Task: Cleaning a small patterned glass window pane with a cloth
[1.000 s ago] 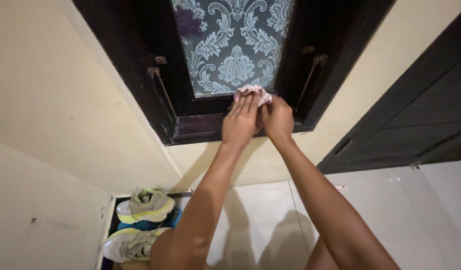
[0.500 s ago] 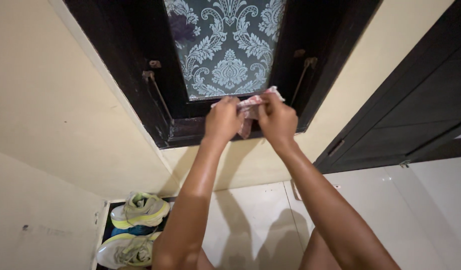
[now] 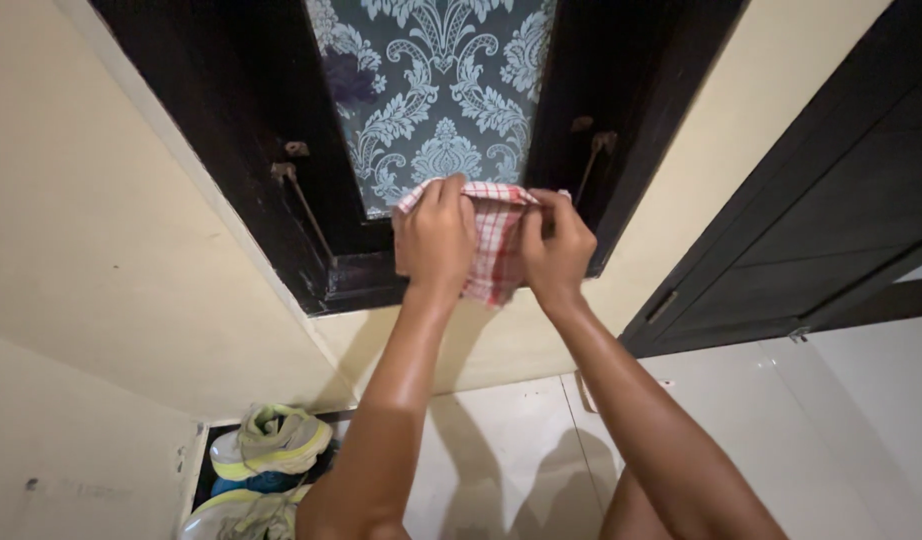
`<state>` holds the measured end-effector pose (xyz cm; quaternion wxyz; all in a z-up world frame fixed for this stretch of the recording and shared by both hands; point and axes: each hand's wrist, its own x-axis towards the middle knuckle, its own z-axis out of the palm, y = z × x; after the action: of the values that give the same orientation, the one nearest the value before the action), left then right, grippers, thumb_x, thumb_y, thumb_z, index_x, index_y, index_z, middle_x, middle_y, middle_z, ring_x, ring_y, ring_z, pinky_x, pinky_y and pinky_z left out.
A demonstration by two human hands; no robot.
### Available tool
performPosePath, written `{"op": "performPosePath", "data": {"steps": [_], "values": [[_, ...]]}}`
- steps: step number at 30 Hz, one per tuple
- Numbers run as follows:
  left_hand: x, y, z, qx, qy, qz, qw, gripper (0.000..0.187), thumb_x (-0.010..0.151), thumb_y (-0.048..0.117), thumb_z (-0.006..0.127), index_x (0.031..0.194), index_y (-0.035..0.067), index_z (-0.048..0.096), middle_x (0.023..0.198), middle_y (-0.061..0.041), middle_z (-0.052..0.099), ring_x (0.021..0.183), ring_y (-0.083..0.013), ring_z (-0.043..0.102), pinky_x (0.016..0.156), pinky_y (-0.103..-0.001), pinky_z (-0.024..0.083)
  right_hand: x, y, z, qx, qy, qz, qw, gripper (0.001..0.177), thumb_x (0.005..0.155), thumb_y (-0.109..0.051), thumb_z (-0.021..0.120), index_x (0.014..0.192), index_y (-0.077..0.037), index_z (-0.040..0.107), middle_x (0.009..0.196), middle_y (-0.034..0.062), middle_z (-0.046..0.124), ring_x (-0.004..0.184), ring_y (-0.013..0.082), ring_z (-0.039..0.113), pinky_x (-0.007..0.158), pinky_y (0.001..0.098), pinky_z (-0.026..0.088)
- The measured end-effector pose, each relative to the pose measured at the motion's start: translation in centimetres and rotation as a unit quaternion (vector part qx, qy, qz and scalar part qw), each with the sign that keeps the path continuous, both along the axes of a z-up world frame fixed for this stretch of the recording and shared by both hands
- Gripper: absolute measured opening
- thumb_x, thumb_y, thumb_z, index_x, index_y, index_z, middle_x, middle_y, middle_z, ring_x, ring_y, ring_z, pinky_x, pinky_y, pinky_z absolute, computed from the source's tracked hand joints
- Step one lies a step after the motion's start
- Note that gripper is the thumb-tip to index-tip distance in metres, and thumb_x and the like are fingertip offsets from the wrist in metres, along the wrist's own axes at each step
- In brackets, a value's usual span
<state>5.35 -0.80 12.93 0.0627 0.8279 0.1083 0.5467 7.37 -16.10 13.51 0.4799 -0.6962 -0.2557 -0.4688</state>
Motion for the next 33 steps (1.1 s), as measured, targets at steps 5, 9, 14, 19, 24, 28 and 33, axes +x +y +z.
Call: {"op": "performPosePath", "data": {"steps": [5,9,14,19,24,28,33], "values": [[-1.6,-0.7,2.1,-0.008,0.181,-0.261,0.948,0.093,0.089,-0.004,0.071,0.165,0.003,0.017,0.151,-0.031,0.049,0.140,-0.0499,0.046,0.106,-0.083,0.027,0.5,0.6,0.6,0.023,-0.037,0.027,0.999,0.051,0.087,0.013,0.059,0.137,0.004,0.062,0.110,0.0284,0.068,0.104,0.0489,0.067,0.090,0.0529,0.054],[1.4,0.1,-0.6,0.151,0.228,-0.212,0.938,0.094,0.088,-0.001,0.065,0.165,0.000,0.013,0.156,-0.027,0.044,0.146,-0.0398,0.043,0.117,-0.059,0.035,3.8,1.6,-2.7,-0.018,0.043,0.030,0.998,0.075,0.090,0.007,0.059,0.160,0.002,0.033,0.148,0.0329,0.051,0.133,0.0505,0.053,0.112,0.0528,0.044],[0.2,-0.2,3.1,0.142,0.246,-0.184,0.941,0.068,0.104,0.007,0.053,0.166,0.011,0.025,0.172,-0.021,0.007,0.157,-0.0428,0.020,0.122,-0.061,0.031,4.0,1.3,-0.5,-0.167,0.037,0.126,0.977,0.095,0.088,0.012,0.062,0.168,-0.002,0.011,0.172,0.0291,0.008,0.157,0.0513,0.012,0.128,0.0581,0.014],[1.9,1.0,2.0,0.185,0.238,-0.108,0.947,0.068,0.100,0.011,0.056,0.163,0.006,0.031,0.172,-0.020,0.009,0.159,-0.0371,0.015,0.125,-0.057,0.020,6.1,0.7,-0.3,-0.290,0.029,0.015,0.956,0.083,0.094,-0.004,0.064,0.164,0.003,0.021,0.170,0.0301,0.009,0.155,0.0539,0.009,0.126,0.0609,0.017],[2.9,-0.1,3.0,0.167,0.219,-0.051,0.960,0.073,0.104,0.034,0.057,0.166,0.010,0.027,0.173,-0.016,0.005,0.157,-0.0457,0.007,0.126,-0.060,0.016,7.8,0.8,0.4,-0.322,-0.045,-0.112,0.939,0.068,0.103,-0.020,0.053,0.164,-0.001,0.028,0.169,0.0269,0.017,0.155,0.0506,0.018,0.120,0.0553,0.032],[3.7,-0.9,4.6,0.169,0.223,-0.010,0.960,0.083,0.104,0.050,0.062,0.168,0.016,0.022,0.173,-0.015,0.002,0.156,-0.0492,0.002,0.127,-0.061,0.011,8.3,0.7,1.6,-0.338,-0.087,-0.186,0.918,0.072,0.102,-0.027,0.058,0.164,-0.003,0.031,0.167,0.0280,0.020,0.153,0.0505,0.022,0.120,0.0527,0.035],[6.2,0.5,4.5,0.246,0.191,0.083,0.947,0.089,0.106,0.067,0.048,0.172,0.028,0.003,0.173,-0.011,-0.015,0.158,-0.0404,-0.012,0.129,-0.059,-0.009,7.1,1.7,2.8,-0.340,0.018,-0.195,0.920,0.071,0.113,-0.041,0.048,0.167,-0.009,0.018,0.171,0.0232,0.017,0.159,0.0434,0.023,0.129,0.0494,0.030]]}}
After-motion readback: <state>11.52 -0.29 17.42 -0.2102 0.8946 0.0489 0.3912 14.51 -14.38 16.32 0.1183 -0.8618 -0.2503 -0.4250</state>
